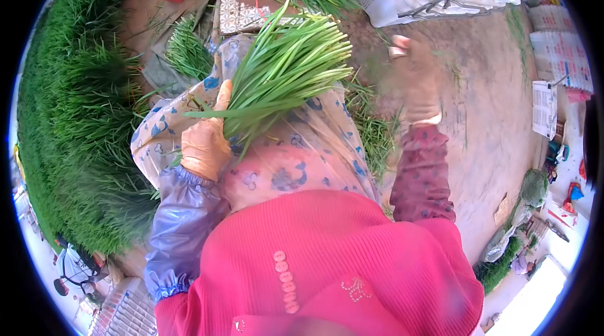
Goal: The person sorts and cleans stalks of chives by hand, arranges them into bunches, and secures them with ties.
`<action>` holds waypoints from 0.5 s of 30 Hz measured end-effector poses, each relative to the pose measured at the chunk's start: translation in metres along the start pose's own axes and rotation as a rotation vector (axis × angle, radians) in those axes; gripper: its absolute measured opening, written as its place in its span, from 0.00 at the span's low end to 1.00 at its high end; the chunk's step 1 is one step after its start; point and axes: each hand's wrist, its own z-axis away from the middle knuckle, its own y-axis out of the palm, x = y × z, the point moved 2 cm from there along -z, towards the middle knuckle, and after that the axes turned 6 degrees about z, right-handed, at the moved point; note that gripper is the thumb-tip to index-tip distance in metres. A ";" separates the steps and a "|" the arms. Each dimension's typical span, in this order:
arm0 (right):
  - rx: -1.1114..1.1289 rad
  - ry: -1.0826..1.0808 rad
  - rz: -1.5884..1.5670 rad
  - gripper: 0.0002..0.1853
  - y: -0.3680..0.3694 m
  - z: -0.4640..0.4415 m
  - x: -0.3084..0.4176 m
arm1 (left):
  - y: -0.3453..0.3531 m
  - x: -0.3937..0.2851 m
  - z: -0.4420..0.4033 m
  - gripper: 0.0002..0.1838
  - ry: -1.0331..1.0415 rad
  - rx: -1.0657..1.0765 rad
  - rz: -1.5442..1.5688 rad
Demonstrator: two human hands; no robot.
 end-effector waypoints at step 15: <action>0.200 0.207 0.405 0.09 0.057 -0.017 0.009 | -0.017 -0.020 0.003 0.51 -0.008 0.103 -0.104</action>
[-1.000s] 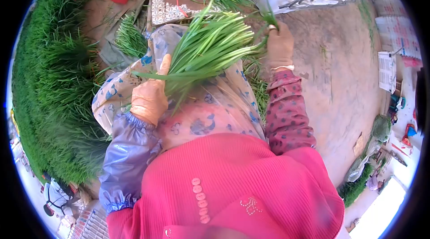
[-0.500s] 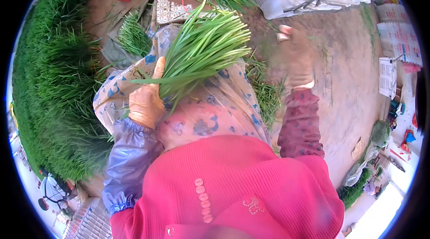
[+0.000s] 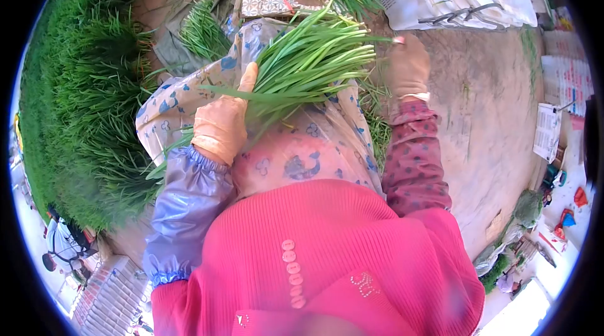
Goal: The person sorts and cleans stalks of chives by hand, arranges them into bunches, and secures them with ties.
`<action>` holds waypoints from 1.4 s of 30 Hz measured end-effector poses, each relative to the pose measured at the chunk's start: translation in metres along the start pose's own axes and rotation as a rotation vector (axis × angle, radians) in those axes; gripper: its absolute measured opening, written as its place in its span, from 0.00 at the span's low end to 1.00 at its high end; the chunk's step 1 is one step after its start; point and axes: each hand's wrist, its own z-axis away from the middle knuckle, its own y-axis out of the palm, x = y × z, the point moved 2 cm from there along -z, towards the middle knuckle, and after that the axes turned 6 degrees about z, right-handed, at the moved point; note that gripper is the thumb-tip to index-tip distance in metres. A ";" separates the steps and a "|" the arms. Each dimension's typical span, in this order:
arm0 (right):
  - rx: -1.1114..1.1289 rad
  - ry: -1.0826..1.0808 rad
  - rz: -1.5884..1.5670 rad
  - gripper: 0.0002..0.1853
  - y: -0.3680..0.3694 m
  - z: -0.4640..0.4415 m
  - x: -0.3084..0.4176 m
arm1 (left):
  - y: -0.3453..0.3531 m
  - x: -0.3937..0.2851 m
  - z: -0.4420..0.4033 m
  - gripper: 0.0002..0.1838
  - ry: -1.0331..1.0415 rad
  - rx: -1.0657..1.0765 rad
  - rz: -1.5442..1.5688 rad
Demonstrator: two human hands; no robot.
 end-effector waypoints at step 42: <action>0.253 -0.074 -0.100 0.16 0.018 0.032 0.026 | 0.009 -0.009 0.014 0.48 0.254 -0.370 -0.547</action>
